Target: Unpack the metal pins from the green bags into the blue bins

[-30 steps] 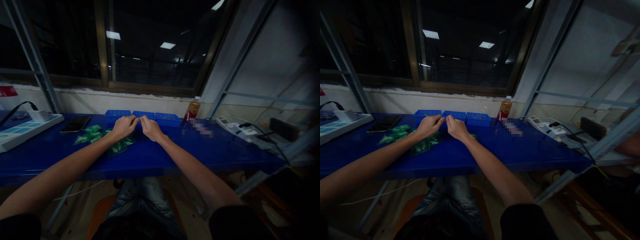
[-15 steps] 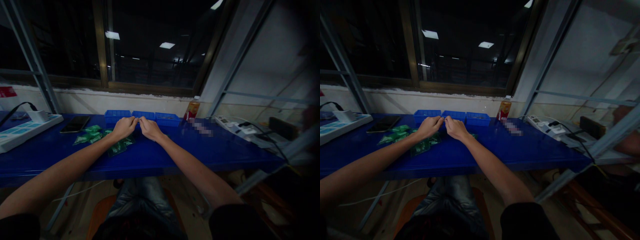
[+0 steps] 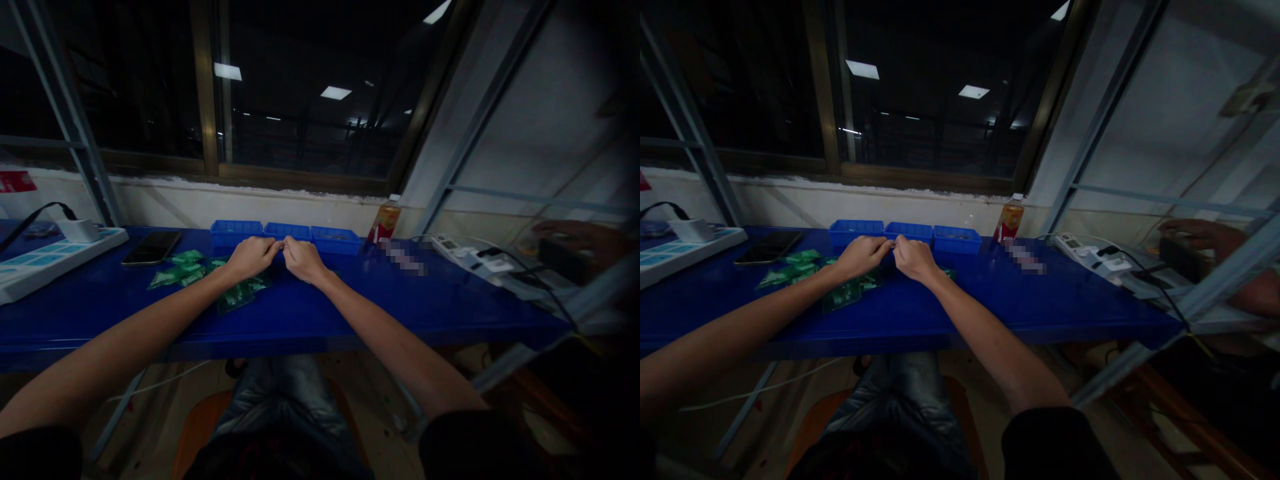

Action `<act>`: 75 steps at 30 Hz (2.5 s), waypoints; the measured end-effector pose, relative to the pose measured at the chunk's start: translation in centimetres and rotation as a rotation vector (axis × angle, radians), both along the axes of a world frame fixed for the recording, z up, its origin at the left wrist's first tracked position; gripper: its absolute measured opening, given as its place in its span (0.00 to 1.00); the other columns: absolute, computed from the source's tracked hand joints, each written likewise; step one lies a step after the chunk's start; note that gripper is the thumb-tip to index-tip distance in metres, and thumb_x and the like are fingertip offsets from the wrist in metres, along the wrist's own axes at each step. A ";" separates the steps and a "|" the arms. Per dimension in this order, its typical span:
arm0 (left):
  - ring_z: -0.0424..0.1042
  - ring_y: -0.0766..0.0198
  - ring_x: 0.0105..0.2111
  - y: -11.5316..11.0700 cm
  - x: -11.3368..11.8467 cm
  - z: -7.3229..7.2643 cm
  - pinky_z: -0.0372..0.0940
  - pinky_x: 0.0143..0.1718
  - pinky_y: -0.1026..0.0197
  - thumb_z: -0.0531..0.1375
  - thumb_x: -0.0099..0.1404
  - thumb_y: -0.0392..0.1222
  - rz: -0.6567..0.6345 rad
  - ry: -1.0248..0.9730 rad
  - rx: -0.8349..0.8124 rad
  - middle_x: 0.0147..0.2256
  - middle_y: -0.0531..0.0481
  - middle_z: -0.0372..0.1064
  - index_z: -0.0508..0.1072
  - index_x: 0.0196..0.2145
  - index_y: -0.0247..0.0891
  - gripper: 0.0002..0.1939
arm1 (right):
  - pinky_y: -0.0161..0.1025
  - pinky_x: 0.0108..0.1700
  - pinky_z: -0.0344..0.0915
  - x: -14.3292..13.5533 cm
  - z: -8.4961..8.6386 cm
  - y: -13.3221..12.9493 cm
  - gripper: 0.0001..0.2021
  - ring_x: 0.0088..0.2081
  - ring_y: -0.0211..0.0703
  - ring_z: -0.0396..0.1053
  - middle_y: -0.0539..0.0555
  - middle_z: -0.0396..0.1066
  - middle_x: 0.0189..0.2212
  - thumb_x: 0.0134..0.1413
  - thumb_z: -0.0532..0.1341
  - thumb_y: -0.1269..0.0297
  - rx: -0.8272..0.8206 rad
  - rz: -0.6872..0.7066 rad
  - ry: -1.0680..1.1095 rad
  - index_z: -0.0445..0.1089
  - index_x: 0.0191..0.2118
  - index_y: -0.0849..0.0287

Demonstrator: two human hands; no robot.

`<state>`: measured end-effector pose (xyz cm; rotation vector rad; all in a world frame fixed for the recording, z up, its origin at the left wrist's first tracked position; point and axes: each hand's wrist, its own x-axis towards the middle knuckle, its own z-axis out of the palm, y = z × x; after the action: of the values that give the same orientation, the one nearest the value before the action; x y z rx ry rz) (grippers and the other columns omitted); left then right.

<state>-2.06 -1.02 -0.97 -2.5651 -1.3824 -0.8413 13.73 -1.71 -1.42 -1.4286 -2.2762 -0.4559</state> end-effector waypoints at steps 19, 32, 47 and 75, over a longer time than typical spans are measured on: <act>0.72 0.59 0.33 -0.4 0.0 0.0 0.60 0.30 0.62 0.48 0.65 0.47 0.003 -0.063 0.054 0.35 0.48 0.73 0.65 0.43 0.41 0.13 | 0.34 0.32 0.53 0.4 0.1 0.2 0.17 0.35 0.43 0.70 0.54 0.73 0.31 0.62 0.39 0.62 0.021 0.060 0.114 0.64 0.39 0.58; 0.72 0.58 0.30 -0.5 0.1 0.0 0.58 0.29 0.61 0.42 0.67 0.49 0.071 -0.004 0.058 0.31 0.46 0.72 0.68 0.34 0.39 0.19 | 0.35 0.32 0.54 0.0 0.0 0.0 0.15 0.35 0.43 0.70 0.55 0.73 0.32 0.62 0.39 0.63 0.034 0.044 0.075 0.61 0.42 0.59; 0.70 0.64 0.27 -0.4 0.0 -0.2 0.58 0.27 0.65 0.51 0.62 0.45 -0.065 -0.095 0.054 0.29 0.51 0.71 0.66 0.42 0.40 0.12 | 0.35 0.30 0.50 0.1 -0.3 0.8 0.16 0.32 0.43 0.70 0.56 0.73 0.29 0.62 0.40 0.62 0.057 -0.054 0.027 0.63 0.38 0.60; 0.72 0.57 0.34 -1.0 0.4 0.3 0.60 0.33 0.62 0.41 0.66 0.51 0.147 0.018 -0.019 0.33 0.46 0.73 0.70 0.37 0.40 0.22 | 0.35 0.31 0.53 0.1 -0.3 0.5 0.16 0.34 0.44 0.70 0.56 0.73 0.31 0.62 0.40 0.61 0.004 0.023 0.050 0.61 0.41 0.59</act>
<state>-1.66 -2.02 -0.70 -2.4419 -1.5578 -0.7832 13.85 -1.19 -1.77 -1.3945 -2.2485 -0.4124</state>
